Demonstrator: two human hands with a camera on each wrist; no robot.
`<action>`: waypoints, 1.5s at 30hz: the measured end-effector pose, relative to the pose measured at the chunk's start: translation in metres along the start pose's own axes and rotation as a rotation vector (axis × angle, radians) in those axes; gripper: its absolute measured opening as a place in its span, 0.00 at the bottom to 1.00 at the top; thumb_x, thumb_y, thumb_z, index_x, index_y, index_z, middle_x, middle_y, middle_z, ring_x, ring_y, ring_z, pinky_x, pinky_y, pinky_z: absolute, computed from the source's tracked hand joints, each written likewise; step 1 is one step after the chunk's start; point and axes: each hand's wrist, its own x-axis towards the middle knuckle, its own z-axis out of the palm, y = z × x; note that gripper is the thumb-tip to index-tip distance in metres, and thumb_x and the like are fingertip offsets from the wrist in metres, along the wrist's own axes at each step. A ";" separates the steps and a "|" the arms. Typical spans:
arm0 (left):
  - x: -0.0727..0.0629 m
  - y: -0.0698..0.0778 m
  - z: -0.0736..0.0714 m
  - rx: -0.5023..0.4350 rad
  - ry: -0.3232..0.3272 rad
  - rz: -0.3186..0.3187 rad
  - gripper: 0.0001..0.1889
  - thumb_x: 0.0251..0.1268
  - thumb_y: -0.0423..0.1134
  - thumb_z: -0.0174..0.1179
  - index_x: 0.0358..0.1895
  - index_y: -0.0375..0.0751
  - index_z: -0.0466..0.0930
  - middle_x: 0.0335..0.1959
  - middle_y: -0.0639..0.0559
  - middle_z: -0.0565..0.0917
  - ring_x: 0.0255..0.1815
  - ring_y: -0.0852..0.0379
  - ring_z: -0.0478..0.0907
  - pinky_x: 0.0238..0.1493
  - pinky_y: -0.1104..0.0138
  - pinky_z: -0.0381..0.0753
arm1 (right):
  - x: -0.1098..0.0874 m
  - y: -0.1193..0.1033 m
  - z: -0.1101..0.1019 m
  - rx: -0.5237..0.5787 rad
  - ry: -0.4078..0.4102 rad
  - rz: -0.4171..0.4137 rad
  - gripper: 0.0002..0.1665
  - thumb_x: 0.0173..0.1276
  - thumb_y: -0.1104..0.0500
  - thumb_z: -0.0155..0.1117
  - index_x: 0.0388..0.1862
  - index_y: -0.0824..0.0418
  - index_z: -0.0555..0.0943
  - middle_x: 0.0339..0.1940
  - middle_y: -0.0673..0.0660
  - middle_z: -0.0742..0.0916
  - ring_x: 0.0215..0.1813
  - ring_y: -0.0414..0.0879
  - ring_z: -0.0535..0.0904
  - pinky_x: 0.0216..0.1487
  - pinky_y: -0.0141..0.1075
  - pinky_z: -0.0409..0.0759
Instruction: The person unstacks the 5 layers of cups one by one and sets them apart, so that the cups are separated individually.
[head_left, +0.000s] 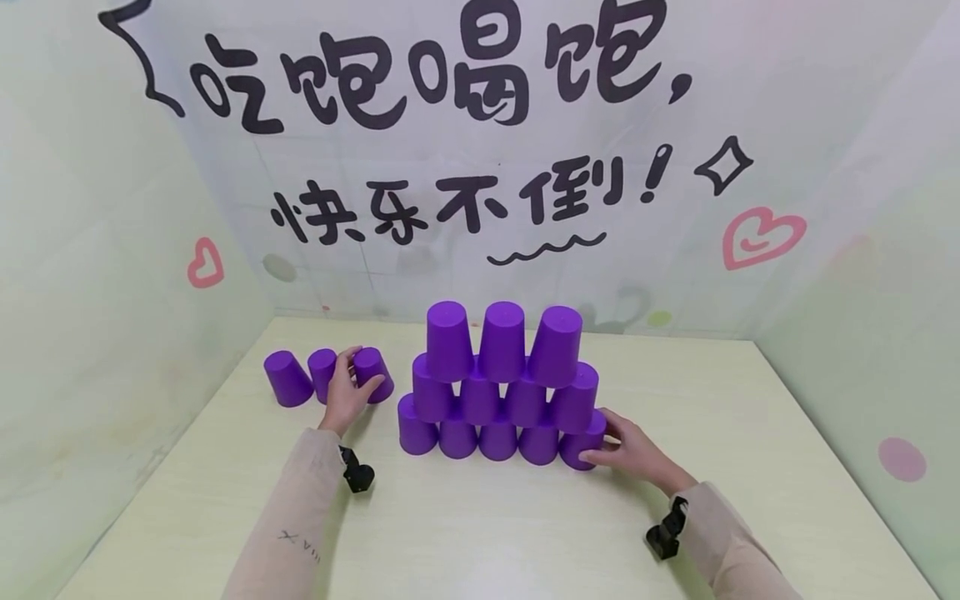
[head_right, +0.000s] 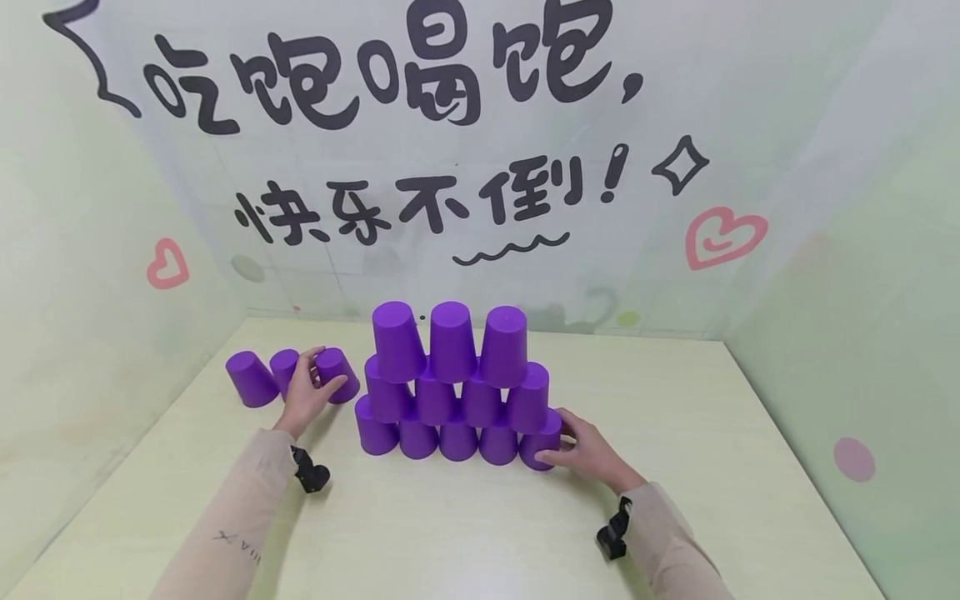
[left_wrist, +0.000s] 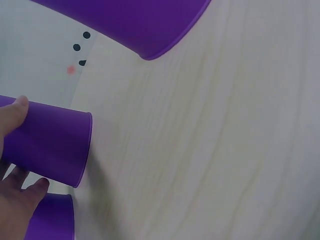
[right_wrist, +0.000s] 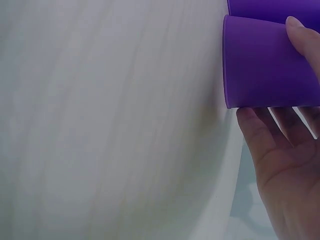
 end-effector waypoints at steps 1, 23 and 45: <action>0.000 0.001 0.000 0.007 -0.001 -0.002 0.33 0.56 0.31 0.59 0.64 0.37 0.52 0.61 0.36 0.61 0.60 0.41 0.60 0.59 0.52 0.62 | 0.000 0.000 0.000 0.003 -0.001 0.000 0.36 0.52 0.58 0.68 0.59 0.66 0.65 0.51 0.64 0.76 0.51 0.56 0.73 0.49 0.31 0.74; 0.004 0.051 -0.025 0.063 -0.031 0.118 0.36 0.58 0.36 0.58 0.66 0.36 0.47 0.65 0.36 0.55 0.66 0.42 0.50 0.63 0.51 0.51 | 0.001 -0.002 -0.001 -0.008 -0.005 0.017 0.37 0.52 0.58 0.68 0.59 0.66 0.64 0.52 0.64 0.76 0.52 0.58 0.72 0.49 0.31 0.74; -0.038 0.211 -0.022 -0.079 -0.141 0.497 0.30 0.57 0.26 0.55 0.62 0.28 0.53 0.62 0.37 0.61 0.64 0.46 0.56 0.63 0.55 0.57 | 0.000 0.001 0.000 -0.006 -0.007 0.005 0.36 0.52 0.58 0.68 0.58 0.66 0.65 0.51 0.63 0.76 0.51 0.57 0.73 0.49 0.30 0.74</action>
